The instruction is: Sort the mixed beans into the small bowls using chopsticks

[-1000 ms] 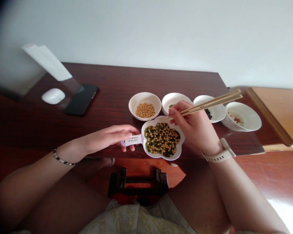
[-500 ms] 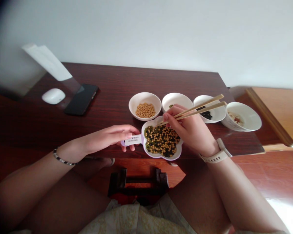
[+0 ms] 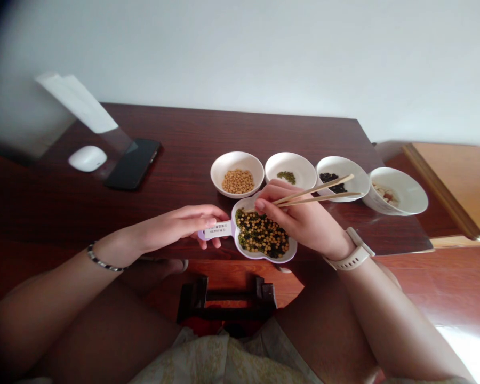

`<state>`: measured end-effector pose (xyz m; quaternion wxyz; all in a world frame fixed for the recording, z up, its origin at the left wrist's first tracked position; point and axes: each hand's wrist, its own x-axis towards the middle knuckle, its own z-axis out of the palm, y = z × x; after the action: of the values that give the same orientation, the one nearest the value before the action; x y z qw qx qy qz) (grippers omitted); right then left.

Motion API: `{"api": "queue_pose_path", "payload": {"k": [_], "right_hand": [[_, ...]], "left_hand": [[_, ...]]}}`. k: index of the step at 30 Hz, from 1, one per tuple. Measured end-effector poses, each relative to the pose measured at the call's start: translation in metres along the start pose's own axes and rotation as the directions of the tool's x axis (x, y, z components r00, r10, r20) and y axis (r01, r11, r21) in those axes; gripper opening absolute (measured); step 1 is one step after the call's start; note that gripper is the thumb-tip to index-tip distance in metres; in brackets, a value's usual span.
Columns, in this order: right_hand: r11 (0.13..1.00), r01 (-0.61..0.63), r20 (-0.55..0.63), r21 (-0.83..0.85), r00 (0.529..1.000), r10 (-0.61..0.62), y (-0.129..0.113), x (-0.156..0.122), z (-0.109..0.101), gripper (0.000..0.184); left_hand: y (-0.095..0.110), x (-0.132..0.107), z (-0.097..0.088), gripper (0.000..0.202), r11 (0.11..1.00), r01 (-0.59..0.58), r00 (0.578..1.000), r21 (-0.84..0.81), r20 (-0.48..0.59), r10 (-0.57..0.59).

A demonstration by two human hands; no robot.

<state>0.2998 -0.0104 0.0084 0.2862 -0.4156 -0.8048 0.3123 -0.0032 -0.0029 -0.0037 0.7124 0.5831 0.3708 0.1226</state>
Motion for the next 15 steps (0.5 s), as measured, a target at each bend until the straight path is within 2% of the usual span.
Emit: {"api": "queue_pose_path", "payload": {"k": [2, 7, 12, 15], "right_hand": [[0.999, 0.012, 0.012, 0.043, 1.0, -0.013, -0.0007, -0.0002, 0.0003, 0.024], [0.998, -0.043, -0.063, 0.036, 0.997, 0.045, -0.0018, -0.001, -0.0003, 0.017], [0.999, -0.024, 0.026, 0.045, 0.999, 0.023, -0.0007, -0.0004, 0.0004, 0.019], [0.996, -0.043, 0.002, 0.076, 0.999, 0.043, -0.0019, -0.0005, 0.0007, 0.022]], "left_hand": [[0.0002, 0.0001, 0.0002, 0.034, 1.0, -0.001, 1.0, -0.001, -0.002, 0.001], [-0.0013, 0.0003, 0.0001, 0.034, 1.0, 0.005, 1.0, 0.002, -0.001, -0.005], [-0.0028, 0.0012, -0.0008, 0.034, 1.0, 0.0, 1.0, -0.002, -0.001, 0.0], [-0.0029, 0.0015, -0.0005, 0.033, 1.0, -0.001, 1.0, 0.002, -0.004, 0.001]]}}
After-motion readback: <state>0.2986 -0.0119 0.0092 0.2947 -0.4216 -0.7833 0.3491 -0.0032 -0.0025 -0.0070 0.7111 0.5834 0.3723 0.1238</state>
